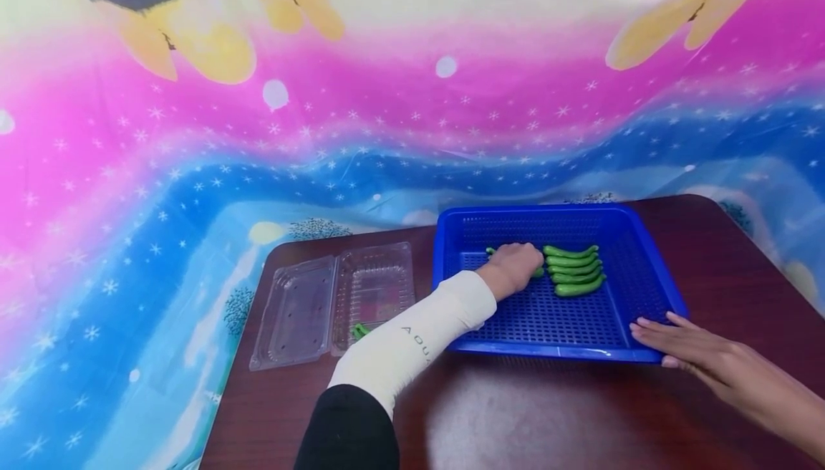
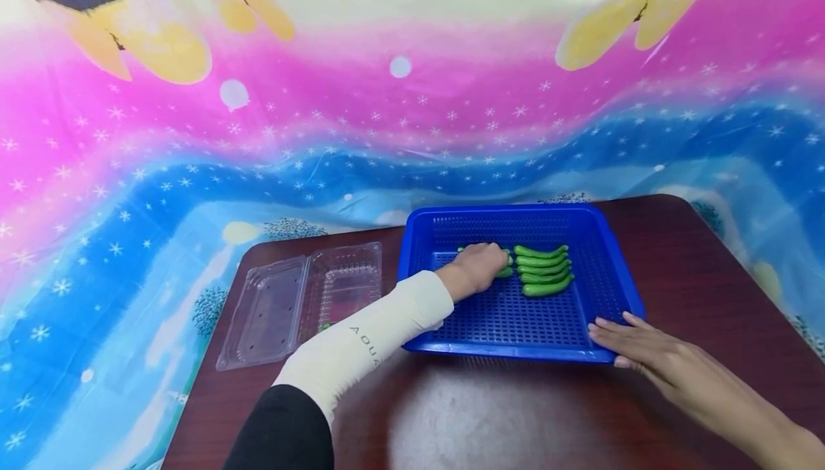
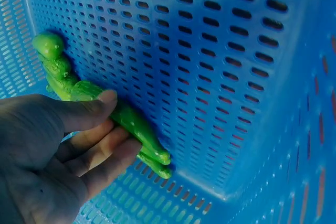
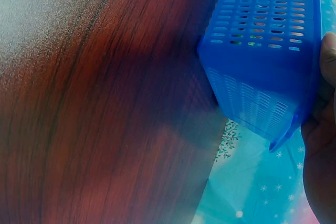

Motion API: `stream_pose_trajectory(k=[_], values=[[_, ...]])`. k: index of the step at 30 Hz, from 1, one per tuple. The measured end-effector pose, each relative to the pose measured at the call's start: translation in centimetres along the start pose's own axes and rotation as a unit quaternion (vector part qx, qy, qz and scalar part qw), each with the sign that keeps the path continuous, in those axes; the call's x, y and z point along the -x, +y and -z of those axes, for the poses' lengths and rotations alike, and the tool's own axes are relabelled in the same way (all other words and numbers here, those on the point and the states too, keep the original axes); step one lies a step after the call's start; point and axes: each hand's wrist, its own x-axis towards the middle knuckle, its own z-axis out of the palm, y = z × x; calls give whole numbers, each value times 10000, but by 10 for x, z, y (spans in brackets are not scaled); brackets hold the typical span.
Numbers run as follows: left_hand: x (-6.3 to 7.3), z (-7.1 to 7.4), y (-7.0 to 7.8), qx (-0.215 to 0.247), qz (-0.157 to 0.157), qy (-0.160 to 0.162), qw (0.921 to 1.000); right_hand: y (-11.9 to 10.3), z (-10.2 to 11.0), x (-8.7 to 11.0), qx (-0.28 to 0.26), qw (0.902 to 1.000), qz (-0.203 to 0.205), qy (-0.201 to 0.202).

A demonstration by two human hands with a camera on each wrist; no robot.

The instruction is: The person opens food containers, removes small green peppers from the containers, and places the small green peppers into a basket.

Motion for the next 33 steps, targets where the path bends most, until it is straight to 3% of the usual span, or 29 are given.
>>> stream_pose_trajectory(k=[6, 11, 14, 18, 22, 27, 30, 33], values=[[4, 9, -4, 83, 10, 41, 10000, -1, 1, -1, -68, 9999, 118, 50], [18, 32, -12, -36, 80, 104, 9999, -1, -1, 0, -59, 10000, 15, -41], [37, 52, -24, -42, 61, 335, 9994, -1, -2, 1, -132, 9998, -85, -102], [73, 78, -47, 25, 84, 794, 9968, -2, -2, 0, -123, 9997, -166, -134], [116, 89, -73, 188, 225, 1149, 9929, -3, -2, -1, -67, 9994, -241, -226], [174, 74, -100, 399, 220, 1432, 9886, -4, -1, 0, 25, 9995, -238, -207], [202, 50, -114, 672, 231, 1343, 9884, -3, 1, 1, 11, 9997, -202, -152], [225, 16, -127, 1141, 357, 1040, 9874, -2, 2, 1, 3, 9997, -206, -162]])
